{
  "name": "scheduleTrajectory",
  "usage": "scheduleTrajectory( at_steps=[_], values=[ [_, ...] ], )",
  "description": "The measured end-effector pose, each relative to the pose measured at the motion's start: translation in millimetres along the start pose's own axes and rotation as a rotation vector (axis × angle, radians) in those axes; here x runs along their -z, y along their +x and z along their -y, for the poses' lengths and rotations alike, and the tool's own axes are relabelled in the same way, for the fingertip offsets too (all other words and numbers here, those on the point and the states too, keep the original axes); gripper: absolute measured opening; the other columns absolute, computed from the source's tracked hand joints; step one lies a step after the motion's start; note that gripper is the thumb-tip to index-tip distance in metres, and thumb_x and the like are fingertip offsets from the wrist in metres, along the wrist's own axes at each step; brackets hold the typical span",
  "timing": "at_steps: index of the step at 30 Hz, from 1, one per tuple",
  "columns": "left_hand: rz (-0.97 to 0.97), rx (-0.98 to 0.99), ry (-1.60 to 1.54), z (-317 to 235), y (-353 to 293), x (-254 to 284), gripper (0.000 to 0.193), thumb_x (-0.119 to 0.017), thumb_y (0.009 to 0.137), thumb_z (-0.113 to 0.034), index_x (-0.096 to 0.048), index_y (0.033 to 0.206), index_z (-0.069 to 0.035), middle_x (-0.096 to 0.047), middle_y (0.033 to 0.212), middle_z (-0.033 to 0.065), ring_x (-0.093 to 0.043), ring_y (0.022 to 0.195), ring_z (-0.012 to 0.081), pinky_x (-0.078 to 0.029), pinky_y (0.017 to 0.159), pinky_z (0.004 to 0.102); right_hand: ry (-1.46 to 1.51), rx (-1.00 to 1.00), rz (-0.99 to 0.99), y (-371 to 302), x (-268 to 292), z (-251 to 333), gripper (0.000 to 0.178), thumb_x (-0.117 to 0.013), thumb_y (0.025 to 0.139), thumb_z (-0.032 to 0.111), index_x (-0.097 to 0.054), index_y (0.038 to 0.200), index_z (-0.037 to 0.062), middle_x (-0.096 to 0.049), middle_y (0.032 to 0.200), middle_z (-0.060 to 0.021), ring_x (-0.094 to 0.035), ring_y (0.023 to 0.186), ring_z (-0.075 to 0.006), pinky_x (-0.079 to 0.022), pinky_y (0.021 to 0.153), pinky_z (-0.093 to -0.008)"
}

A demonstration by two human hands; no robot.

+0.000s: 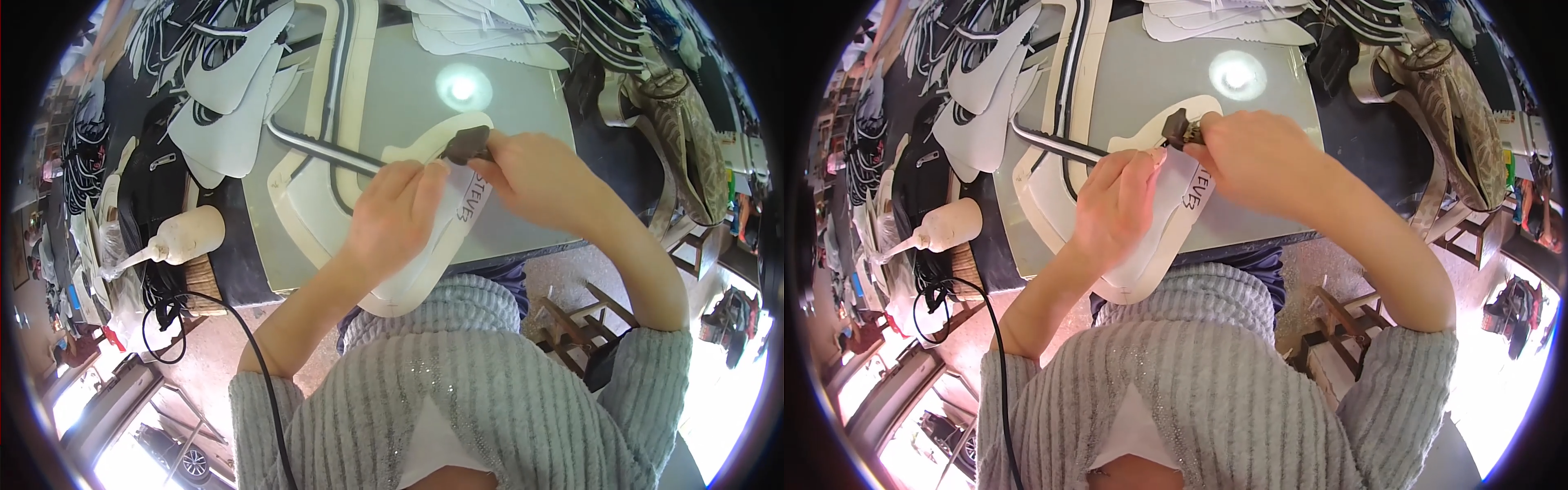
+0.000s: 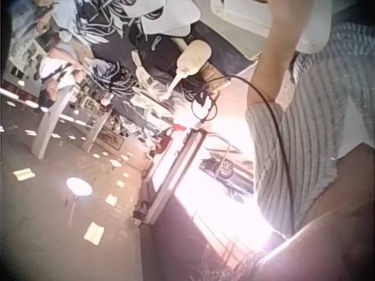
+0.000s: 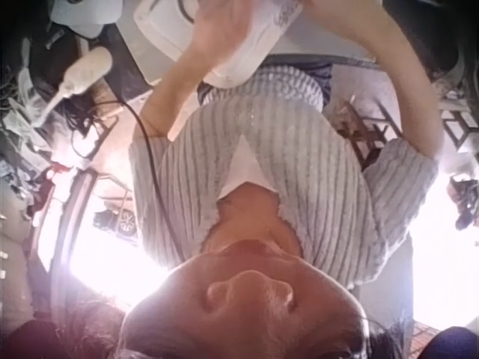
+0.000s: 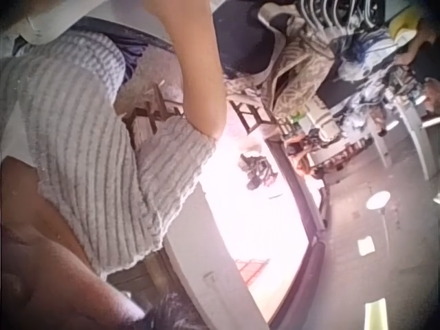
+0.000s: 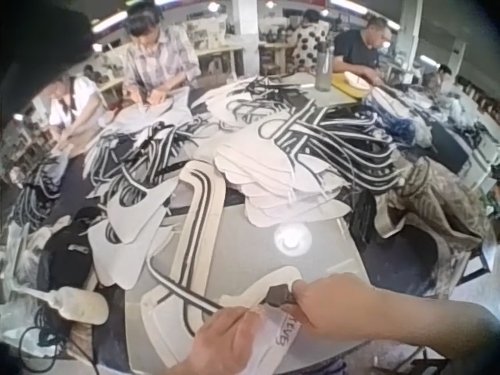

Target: Hammering and smoothing the edges of shoe upper components on a light board at a workstation.

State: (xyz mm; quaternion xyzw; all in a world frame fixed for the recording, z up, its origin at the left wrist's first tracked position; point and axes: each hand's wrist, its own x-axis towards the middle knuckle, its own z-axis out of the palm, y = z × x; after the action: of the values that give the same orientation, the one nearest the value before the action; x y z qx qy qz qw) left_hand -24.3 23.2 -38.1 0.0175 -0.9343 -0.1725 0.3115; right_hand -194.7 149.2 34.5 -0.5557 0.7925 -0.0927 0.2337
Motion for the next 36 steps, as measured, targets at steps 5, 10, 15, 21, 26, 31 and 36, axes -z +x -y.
scheduleTrajectory(
  at_steps=[5,10,15,21,26,31,36],
  values=[
    [0.032,0.276,-0.237,-2.8,-0.6,1.0,0.032,-0.069,0.084,0.005,-0.052,0.111,-0.002,-0.07,0.096,0.0104,-0.069,0.082,0.0237,-0.056,0.068,0.0307,-0.069,-0.024,0.042,-7.1,5.6,4.9,0.035,-0.055,0.097,0.03,-0.06,0.085,-0.0027,-0.066,0.071,-0.0204,-0.066,0.068,-0.0396,-0.052,0.061,-0.0484],
    [0.008,0.521,-0.516,-7.2,2.2,5.9,0.03,-0.068,0.085,-0.004,-0.053,0.111,-0.006,-0.067,0.099,0.0108,-0.064,0.087,0.0306,-0.054,0.075,0.0387,-0.065,-0.007,0.049,-8.6,8.5,2.8,0.034,-0.055,0.097,0.029,-0.059,0.086,-0.0027,-0.066,0.071,-0.0203,-0.066,0.068,-0.0396,-0.051,0.061,-0.0486],
    [0.057,0.292,-0.271,-1.6,0.2,5.7,0.032,-0.071,0.084,0.003,-0.054,0.11,-0.003,-0.068,0.095,0.009,-0.069,0.082,0.0234,-0.055,0.067,0.0302,-0.039,-0.019,0.073,-8.3,12.0,2.7,0.033,-0.055,0.097,0.03,-0.059,0.087,-0.002,-0.065,0.069,-0.0195,-0.065,0.068,-0.0393,-0.05,0.061,-0.0485],
    [-0.002,-0.034,-0.039,2.5,1.2,1.3,0.028,-0.074,0.079,0.005,-0.059,0.102,-0.002,-0.066,0.087,0.0087,-0.064,0.078,0.0248,-0.054,0.066,0.0339,0.063,0.01,-0.162,-4.7,29.2,12.5,0.036,-0.055,0.097,0.033,-0.058,0.085,-0.0016,-0.064,0.068,-0.0198,-0.064,0.067,-0.0402,-0.05,0.061,-0.0491],
    [-0.043,-0.046,-0.03,2.4,1.4,-0.9,0.028,-0.074,0.078,0.006,-0.06,0.101,-0.002,-0.064,0.082,0.0083,-0.064,0.077,0.0247,-0.053,0.065,0.0336,-0.099,0.033,-0.058,-4.7,7.1,10.8,0.037,-0.055,0.097,0.033,-0.058,0.085,-0.0012,-0.063,0.067,-0.0198,-0.064,0.065,-0.0401,-0.05,0.06,-0.0493],
    [-0.005,0.013,-0.078,2.5,-0.1,3.2,0.031,-0.075,0.078,0.005,-0.06,0.103,-0.001,-0.065,0.092,0.0097,-0.063,0.086,0.0253,-0.053,0.065,0.0333,0.024,0.04,-0.173,-3.7,5.8,12.3,0.036,-0.055,0.097,0.033,-0.058,0.086,-0.0007,-0.064,0.068,-0.0198,-0.065,0.066,-0.0386,-0.051,0.059,-0.0476],
    [0.11,0.35,-0.194,-3.3,-1.3,20.2,0.038,-0.074,0.078,0.004,-0.057,0.112,0.0,-0.063,0.111,0.0113,-0.058,0.104,0.026,-0.053,0.072,0.0341,-0.043,0.005,-0.047,-4.6,-10.7,3.7,0.037,-0.055,0.097,0.033,-0.058,0.086,-0.0018,-0.065,0.068,-0.0186,-0.065,0.064,-0.0388,-0.05,0.058,-0.0477]
  ],
)
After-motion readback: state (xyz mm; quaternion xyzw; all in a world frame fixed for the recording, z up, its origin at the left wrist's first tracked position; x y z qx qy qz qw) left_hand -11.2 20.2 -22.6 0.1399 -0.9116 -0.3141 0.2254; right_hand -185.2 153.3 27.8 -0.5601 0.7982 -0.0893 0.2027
